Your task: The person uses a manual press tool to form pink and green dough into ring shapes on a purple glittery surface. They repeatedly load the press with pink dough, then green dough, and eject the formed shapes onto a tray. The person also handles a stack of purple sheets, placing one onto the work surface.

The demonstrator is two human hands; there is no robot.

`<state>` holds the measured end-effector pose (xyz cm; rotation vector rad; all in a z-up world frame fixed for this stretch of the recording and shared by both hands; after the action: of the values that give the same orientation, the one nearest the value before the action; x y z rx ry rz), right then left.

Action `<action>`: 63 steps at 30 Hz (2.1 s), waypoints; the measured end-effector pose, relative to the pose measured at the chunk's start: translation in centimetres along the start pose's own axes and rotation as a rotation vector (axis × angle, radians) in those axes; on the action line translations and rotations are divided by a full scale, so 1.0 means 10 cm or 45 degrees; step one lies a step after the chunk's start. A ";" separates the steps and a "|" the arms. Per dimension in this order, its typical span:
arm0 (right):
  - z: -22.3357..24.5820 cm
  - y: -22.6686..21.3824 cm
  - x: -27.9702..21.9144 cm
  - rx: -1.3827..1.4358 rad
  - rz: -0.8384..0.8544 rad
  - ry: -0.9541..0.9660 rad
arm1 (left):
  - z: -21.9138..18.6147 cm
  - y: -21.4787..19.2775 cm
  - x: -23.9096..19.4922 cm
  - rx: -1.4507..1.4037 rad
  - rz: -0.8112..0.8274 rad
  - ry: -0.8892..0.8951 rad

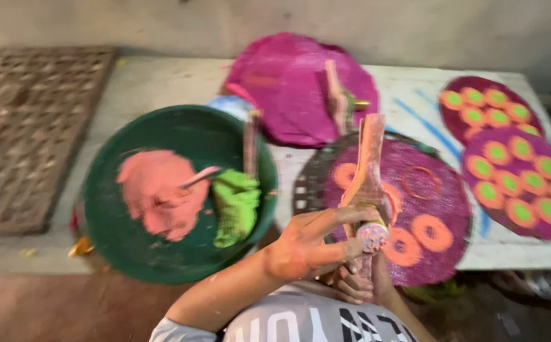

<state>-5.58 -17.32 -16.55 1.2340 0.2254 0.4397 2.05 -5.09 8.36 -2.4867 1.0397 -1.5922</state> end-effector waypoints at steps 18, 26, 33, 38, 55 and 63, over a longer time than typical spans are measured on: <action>-1.19 0.85 1.63 -0.297 0.249 0.150 | -0.22 -1.89 -0.93 0.139 -0.213 -0.363; -0.64 2.25 2.07 -2.565 0.406 -0.099 | 0.25 -1.68 -1.54 -0.103 0.377 -0.825; -0.94 3.03 2.39 -2.728 1.776 -0.227 | -0.02 -1.42 -1.65 -0.098 0.776 -0.601; -1.26 2.81 2.23 -2.217 1.139 0.640 | -0.31 -1.56 -1.82 0.338 1.039 -0.860; -0.42 2.82 2.18 -3.643 1.455 -1.069 | 0.59 -2.14 -3.07 -1.539 0.071 -1.492; -0.46 3.18 2.25 -3.426 0.900 -1.239 | 0.47 -1.61 -2.62 -1.103 -0.051 -1.616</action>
<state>6.30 4.83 13.57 -1.3261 -1.3326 0.2676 7.46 19.87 -9.37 -2.9802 1.4377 0.7539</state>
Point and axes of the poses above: each hand's wrist, its own x-axis towards the middle knuckle, its own y-axis out of the palm, z = x × y, the point moved 10 cm from there along x, towards the middle knuckle, and after that the axes turned 4 degrees about -y, right-handed, at the moved point
